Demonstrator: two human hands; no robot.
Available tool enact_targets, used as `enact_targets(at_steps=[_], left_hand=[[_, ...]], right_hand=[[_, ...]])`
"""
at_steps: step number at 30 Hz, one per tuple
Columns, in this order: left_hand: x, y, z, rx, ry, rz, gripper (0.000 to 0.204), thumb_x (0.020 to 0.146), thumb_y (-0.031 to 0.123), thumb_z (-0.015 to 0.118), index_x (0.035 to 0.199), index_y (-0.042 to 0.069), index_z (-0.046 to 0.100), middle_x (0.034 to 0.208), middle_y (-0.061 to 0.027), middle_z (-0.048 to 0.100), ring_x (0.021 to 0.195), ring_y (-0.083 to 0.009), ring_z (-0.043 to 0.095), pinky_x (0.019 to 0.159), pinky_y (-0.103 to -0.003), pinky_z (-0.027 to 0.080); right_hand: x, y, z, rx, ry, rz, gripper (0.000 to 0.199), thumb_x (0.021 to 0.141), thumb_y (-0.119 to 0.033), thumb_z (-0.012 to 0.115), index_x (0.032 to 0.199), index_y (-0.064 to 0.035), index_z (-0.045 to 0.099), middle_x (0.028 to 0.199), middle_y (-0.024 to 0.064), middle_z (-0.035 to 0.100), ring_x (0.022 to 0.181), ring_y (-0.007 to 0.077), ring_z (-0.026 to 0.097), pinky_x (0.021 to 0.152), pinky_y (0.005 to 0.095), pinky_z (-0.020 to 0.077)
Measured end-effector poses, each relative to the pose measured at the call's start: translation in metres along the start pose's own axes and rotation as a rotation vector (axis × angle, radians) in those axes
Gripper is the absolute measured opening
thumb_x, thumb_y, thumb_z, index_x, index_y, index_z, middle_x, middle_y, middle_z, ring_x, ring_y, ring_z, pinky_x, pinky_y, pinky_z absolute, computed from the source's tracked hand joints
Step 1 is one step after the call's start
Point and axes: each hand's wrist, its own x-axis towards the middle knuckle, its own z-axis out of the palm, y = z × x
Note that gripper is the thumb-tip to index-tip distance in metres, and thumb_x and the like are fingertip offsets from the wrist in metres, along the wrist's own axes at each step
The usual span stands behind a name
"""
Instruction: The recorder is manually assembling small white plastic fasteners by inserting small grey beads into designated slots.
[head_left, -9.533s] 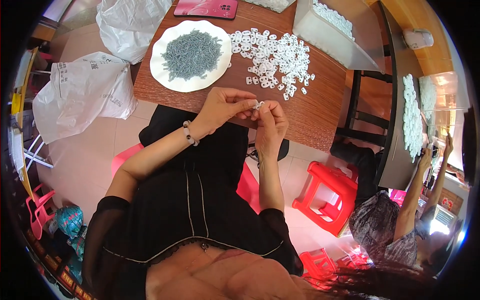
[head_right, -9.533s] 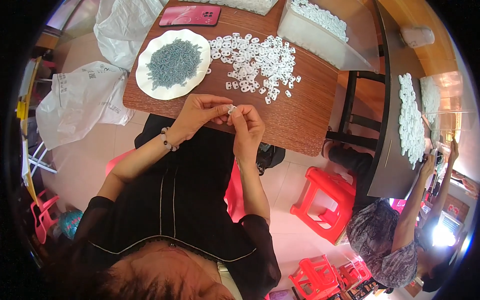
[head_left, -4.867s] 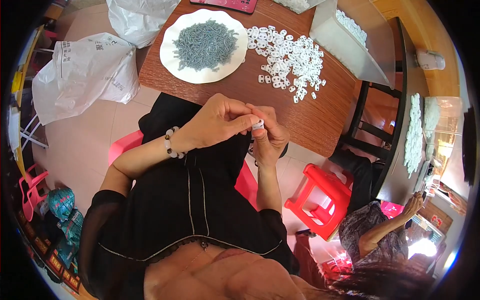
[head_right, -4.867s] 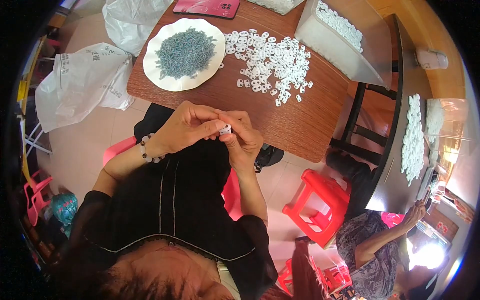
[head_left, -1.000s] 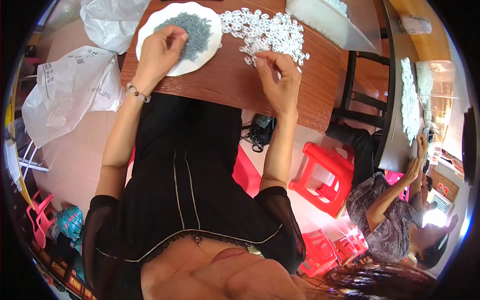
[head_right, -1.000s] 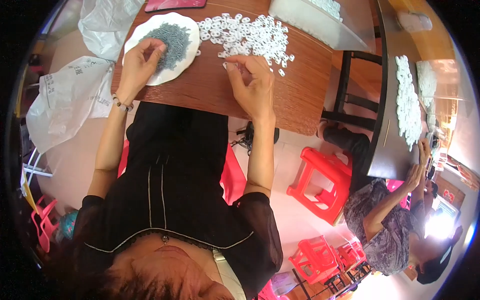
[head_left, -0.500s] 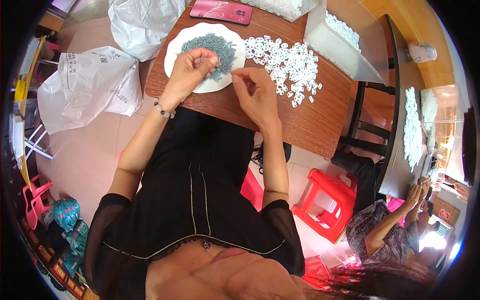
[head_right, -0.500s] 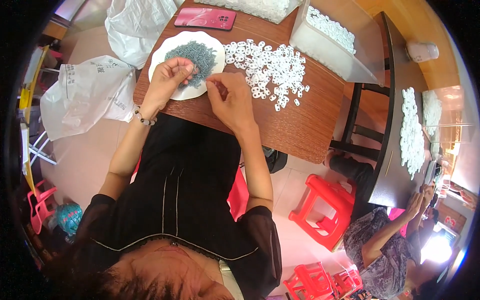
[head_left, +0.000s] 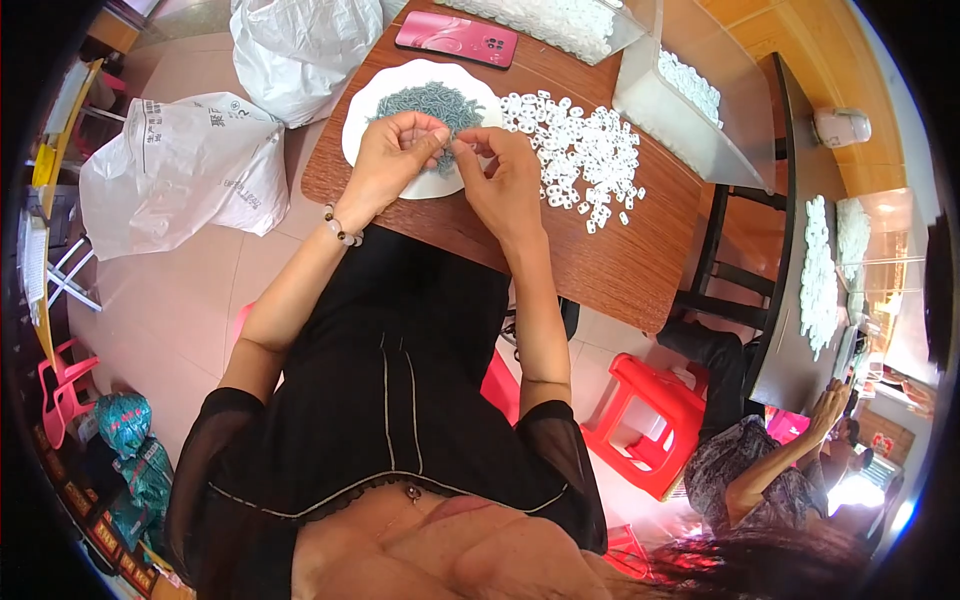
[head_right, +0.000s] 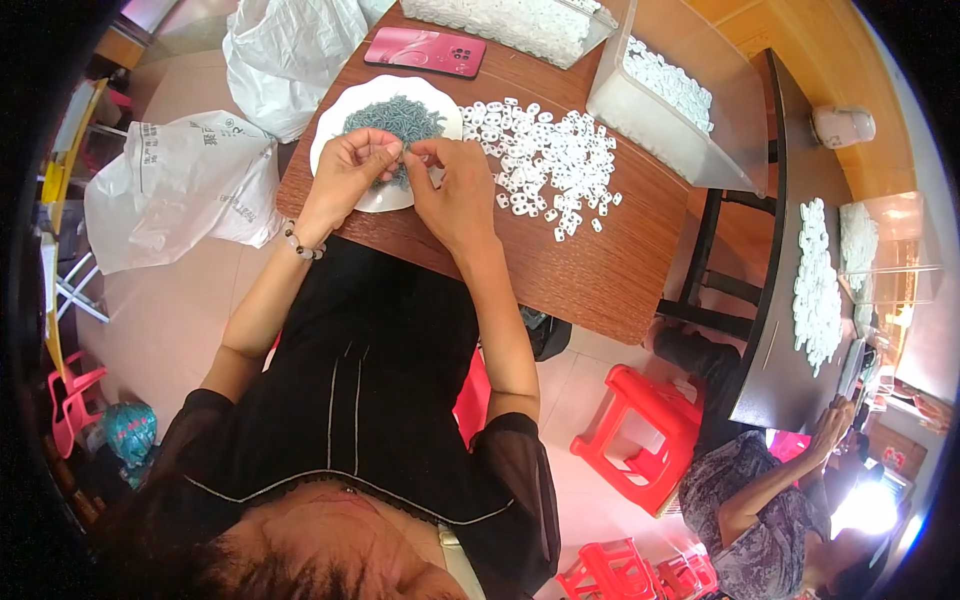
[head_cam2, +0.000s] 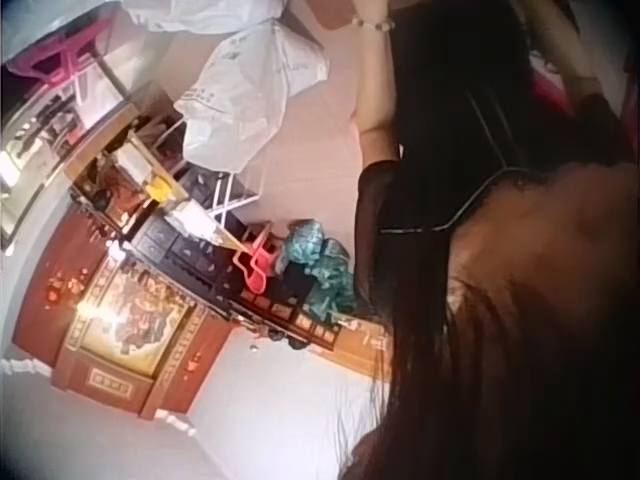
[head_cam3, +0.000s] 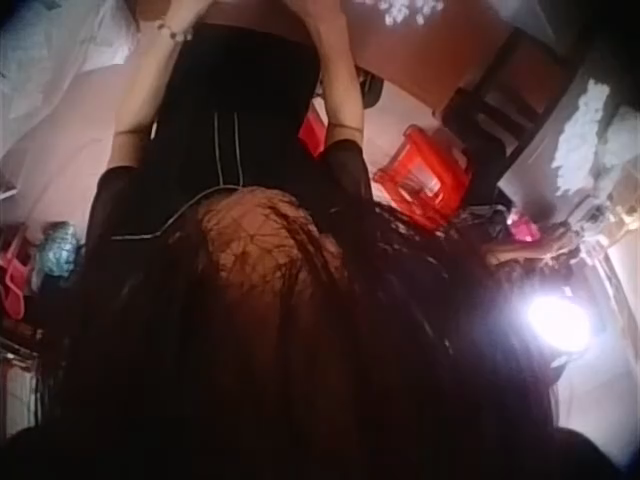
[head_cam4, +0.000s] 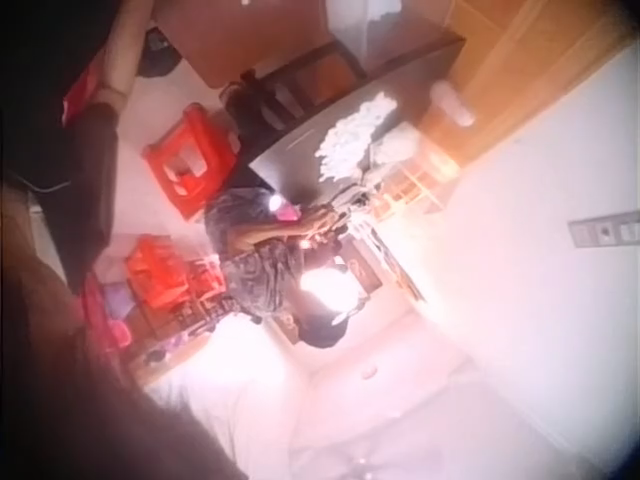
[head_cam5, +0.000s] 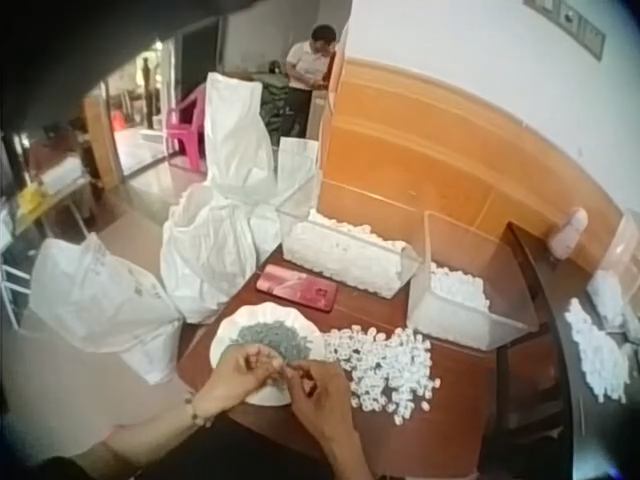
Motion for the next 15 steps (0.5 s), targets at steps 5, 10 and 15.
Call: enact_targets(at_steps=[5,10,15], left_hand=[[-0.0007,0.0044,0.0011,-0.026,0.0,-0.027,0.015,0.09,0.013,0.065,0.097,-0.001,0.064,0.08,-0.0016,0.066,0.068,-0.0044,0.056,0.063,-0.018,0.046],[-0.0007,0.0065,0.0024,-0.025,0.004,-0.063,0.017,0.087,0.008,0.067,0.101,-0.002,0.065,0.083,-0.0042,0.068,0.071,-0.0055,0.06,0.066,-0.019,0.049],[0.0008,0.0063,0.0019,-0.058,-0.004,-0.057,0.017,0.085,0.005,0.068,0.101,-0.003,0.065,0.086,-0.0054,0.069,0.072,-0.006,0.061,0.066,-0.019,0.05]], right_hand=[[-0.0027,-0.001,0.0025,-0.152,0.011,-0.129,0.01,0.076,-0.011,0.07,0.083,-0.007,0.064,0.075,0.007,0.062,0.076,0.0264,0.055,0.063,0.0375,0.045],[-0.0009,0.0034,0.0047,-0.304,0.049,-0.268,0.01,0.074,-0.009,0.068,0.082,-0.0086,0.062,0.077,0.0071,0.061,0.078,0.0275,0.055,0.062,0.0385,0.0459],[0.0027,0.0057,0.0037,-0.268,0.008,-0.218,0.009,0.074,-0.008,0.067,0.081,-0.0079,0.06,0.075,0.0071,0.06,0.076,0.0275,0.055,0.061,0.0379,0.0451]])
